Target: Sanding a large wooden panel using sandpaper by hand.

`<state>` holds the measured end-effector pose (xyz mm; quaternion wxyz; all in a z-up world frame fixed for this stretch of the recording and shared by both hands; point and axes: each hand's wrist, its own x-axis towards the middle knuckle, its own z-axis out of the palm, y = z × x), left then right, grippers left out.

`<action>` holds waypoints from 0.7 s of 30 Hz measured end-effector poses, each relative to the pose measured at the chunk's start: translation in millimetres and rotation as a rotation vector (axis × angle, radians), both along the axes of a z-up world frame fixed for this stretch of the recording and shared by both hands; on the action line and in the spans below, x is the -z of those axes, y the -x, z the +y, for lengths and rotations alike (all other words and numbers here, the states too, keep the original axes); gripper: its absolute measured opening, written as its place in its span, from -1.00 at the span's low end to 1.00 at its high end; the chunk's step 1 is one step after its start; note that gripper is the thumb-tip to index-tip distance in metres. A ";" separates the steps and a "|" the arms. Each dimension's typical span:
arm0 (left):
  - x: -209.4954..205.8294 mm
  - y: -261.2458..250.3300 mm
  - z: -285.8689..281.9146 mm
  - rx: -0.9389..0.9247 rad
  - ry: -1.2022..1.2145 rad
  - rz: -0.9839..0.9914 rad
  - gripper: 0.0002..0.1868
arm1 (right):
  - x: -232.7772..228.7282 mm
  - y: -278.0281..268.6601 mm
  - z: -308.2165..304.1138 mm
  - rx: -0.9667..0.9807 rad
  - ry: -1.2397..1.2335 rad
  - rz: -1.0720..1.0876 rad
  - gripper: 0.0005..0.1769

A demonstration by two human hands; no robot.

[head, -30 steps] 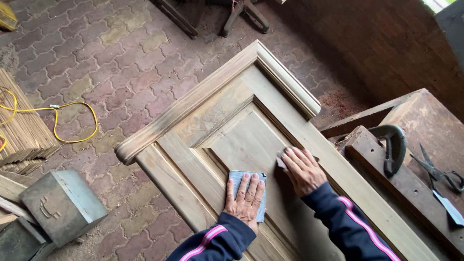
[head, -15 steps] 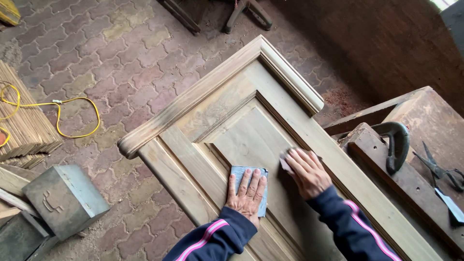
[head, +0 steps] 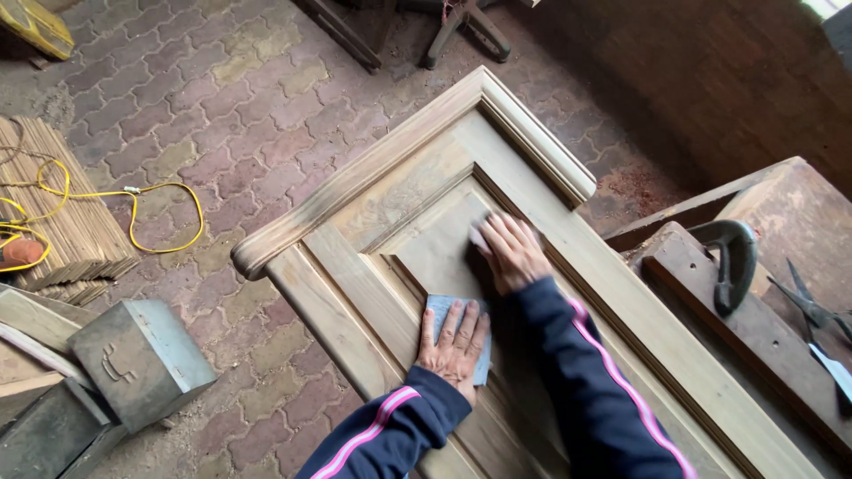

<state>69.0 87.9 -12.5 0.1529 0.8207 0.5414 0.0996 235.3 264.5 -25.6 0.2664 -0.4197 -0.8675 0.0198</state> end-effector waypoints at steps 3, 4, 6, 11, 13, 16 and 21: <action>3.1 -0.8 -2.2 -0.021 -0.121 -0.033 -0.11 | -23.2 -73.4 -86.2 -0.012 0.028 -0.085 -0.48; 6.1 -0.7 -1.4 -0.030 -0.164 -0.029 -0.12 | -30.0 -98.1 -120.2 0.052 0.050 -0.096 -0.48; -0.1 -3.1 8.5 -0.042 -0.209 -0.025 -0.12 | -33.8 -139.6 -188.5 0.113 0.070 -0.107 -0.48; 25.9 -15.8 103.4 -0.347 -0.124 0.109 -0.12 | -5.5 -180.0 -284.4 0.450 0.134 -0.066 -0.46; 37.7 -35.8 139.3 -0.369 -0.148 0.114 -0.14 | -2.8 -185.8 -289.1 0.484 0.131 -0.050 -0.46; 37.5 -86.7 146.0 -0.349 -0.113 0.199 -0.13 | 1.6 -179.7 -288.1 0.531 0.129 -0.011 -0.46; -8.1 -143.3 62.0 0.074 0.174 0.277 -0.25 | 5.4 -173.2 -290.3 0.574 0.126 0.013 -0.46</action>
